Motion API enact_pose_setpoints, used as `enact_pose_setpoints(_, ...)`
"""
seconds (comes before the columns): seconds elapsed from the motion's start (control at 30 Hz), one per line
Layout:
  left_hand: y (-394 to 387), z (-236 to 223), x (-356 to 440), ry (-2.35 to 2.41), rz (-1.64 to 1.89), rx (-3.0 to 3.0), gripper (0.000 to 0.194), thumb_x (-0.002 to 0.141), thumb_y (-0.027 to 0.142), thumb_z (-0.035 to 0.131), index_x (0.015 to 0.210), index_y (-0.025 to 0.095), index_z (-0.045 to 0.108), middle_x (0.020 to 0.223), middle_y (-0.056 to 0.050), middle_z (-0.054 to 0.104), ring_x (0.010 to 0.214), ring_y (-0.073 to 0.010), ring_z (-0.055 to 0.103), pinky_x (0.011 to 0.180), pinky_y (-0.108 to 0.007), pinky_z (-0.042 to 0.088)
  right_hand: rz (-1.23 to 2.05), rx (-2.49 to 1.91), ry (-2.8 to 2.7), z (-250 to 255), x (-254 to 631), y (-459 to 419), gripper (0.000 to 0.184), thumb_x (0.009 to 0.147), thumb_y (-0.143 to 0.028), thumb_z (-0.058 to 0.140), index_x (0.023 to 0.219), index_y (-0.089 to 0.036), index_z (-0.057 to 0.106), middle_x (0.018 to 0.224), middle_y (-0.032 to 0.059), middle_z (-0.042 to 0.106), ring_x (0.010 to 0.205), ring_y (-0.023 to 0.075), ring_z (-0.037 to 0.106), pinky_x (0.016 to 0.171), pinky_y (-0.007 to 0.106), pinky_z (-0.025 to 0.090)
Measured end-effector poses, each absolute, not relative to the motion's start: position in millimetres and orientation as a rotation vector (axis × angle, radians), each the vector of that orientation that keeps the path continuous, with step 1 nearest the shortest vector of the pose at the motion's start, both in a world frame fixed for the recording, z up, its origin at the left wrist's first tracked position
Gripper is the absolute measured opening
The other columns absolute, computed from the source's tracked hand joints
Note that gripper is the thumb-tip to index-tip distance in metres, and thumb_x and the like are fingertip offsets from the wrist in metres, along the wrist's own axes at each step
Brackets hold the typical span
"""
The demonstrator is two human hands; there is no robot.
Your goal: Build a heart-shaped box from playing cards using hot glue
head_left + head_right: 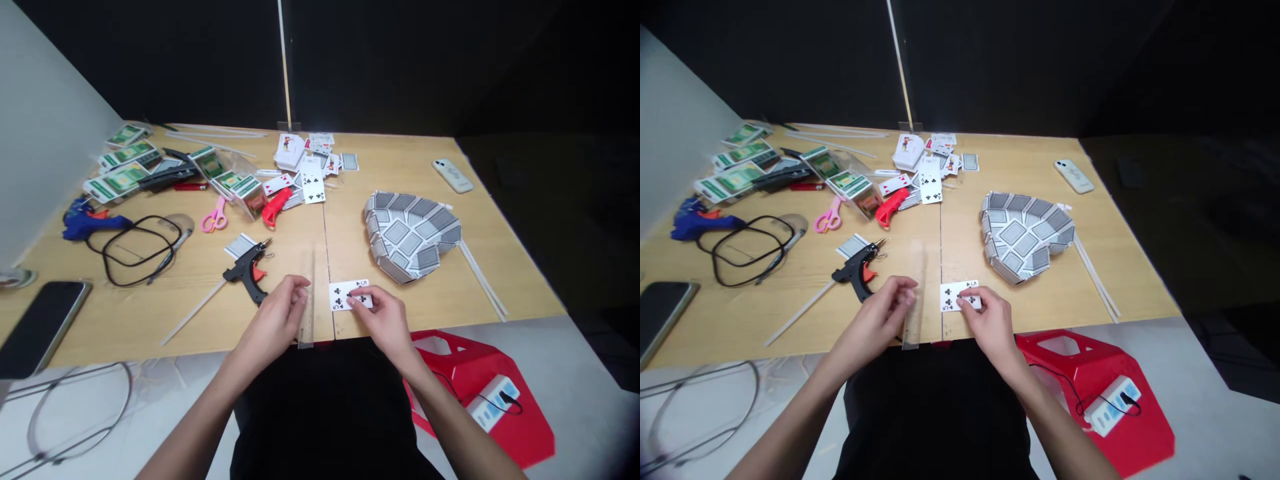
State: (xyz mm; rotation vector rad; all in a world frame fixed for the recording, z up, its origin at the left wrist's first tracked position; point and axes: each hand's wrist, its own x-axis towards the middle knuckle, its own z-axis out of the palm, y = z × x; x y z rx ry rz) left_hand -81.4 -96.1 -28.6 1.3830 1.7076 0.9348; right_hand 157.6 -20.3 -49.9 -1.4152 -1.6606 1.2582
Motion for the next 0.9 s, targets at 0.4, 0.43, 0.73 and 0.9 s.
enact_pose_setpoints(0.4, -87, -39, -52, 1.898, 0.680, 1.727, 0.037, 0.109, 0.027, 0.063, 0.146, 0.022, 0.068, 0.114, -0.009, 0.071, 0.091, -0.0223, 0.074, 0.086, -0.039, 0.063, 1.243, -1.467, -1.922, -40, 151, 5, 0.038, 0.085, -0.035, 0.079, 0.121, -0.026, 0.072, 0.108, 0.0066, 0.084, 0.093, 0.0286, 0.081, 0.085, 0.044, 0.066)
enact_pose_setpoints(0.43, -87, -39, -52, 1.943, 0.619, 1.780, 0.038, 0.109, 0.029, 0.063, 0.146, 0.022, 0.068, 0.114, -0.010, 0.070, 0.091, -0.0236, 0.074, 0.083, -0.039, 0.063, 1.246, -1.472, -1.930, -39, 151, 6, 0.038, 0.085, -0.035, 0.079, 0.121, -0.025, 0.072, 0.107, 0.0068, 0.084, 0.093, 0.0288, 0.081, 0.084, 0.044, 0.066)
enact_pose_setpoints(0.73, -86, -39, -67, 1.757, 0.605, 2.144, 0.046, 0.107, 0.037, 0.068, 0.149, 0.017, 0.063, 0.167, -0.020, 0.056, 0.158, -0.0402, 0.051, 0.127, -0.063, 0.041, 1.209, -1.482, -1.994, -35, 152, 6, 0.036, 0.087, -0.033, 0.078, 0.121, -0.024, 0.070, 0.112, 0.0100, 0.084, 0.100, 0.0318, 0.081, 0.089, 0.048, 0.064)
enact_pose_setpoints(0.9, -87, -41, -65, 1.696, 0.607, 2.088, 0.060, 0.105, 0.040, 0.074, 0.158, 0.019, 0.057, 0.173, -0.018, 0.051, 0.163, -0.0372, 0.046, 0.136, -0.061, 0.031, 1.156, -1.481, -2.061, -32, 156, 6, 0.035, 0.090, -0.032, 0.076, 0.123, -0.024, 0.069, 0.117, 0.0103, 0.083, 0.109, 0.0334, 0.079, 0.095, 0.049, 0.062)
